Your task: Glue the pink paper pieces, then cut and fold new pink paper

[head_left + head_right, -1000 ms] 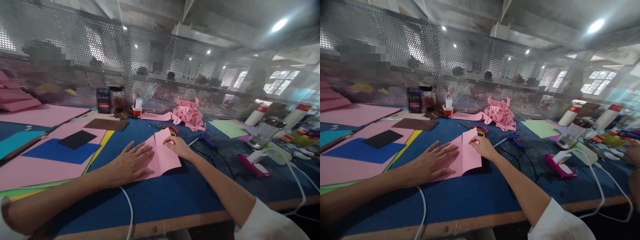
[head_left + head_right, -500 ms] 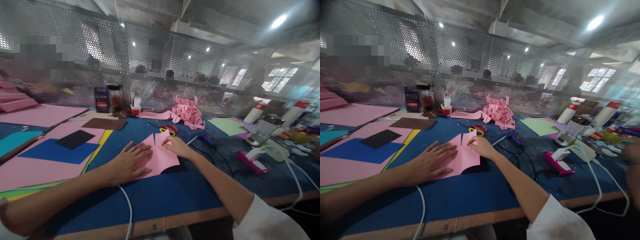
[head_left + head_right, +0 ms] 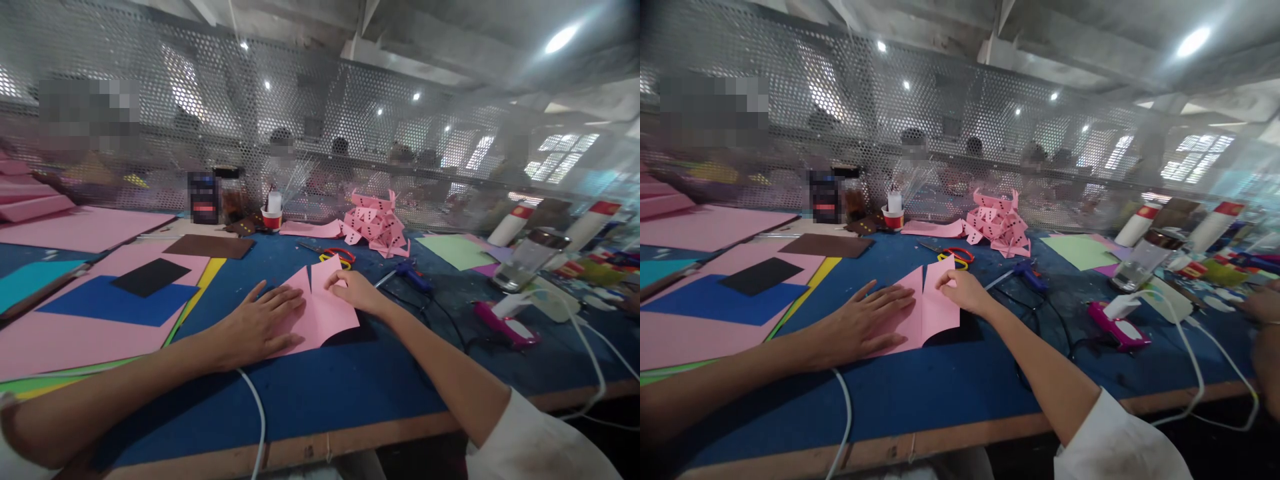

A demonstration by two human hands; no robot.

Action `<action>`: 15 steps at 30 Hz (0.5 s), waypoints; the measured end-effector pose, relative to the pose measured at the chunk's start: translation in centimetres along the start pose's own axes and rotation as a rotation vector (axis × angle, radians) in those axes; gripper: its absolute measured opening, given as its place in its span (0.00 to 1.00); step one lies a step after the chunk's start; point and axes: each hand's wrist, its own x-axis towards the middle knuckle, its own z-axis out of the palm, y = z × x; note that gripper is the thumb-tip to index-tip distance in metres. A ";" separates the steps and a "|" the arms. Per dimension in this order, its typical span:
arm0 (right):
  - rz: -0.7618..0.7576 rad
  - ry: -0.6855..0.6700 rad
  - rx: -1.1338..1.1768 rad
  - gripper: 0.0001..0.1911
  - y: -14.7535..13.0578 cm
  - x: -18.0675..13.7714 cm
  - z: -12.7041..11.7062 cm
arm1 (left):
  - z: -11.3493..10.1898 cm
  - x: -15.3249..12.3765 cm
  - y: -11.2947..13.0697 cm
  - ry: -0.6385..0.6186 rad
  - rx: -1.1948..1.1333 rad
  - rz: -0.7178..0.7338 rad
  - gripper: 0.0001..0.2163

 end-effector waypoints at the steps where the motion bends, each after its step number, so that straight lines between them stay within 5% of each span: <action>1: -0.005 0.007 0.007 0.09 0.0 0.0 0.0 | -0.1 0.0 0.0 0.006 -0.003 0.003 0.32; 8: -0.018 0.063 0.035 0.08 0.4 0.2 0.1 | -0.2 -0.2 0.5 0.023 0.009 0.037 0.31; 15: -0.082 -0.064 0.109 0.09 0.1 -0.1 -0.3 | 0.4 -0.3 0.3 0.024 0.010 0.041 0.32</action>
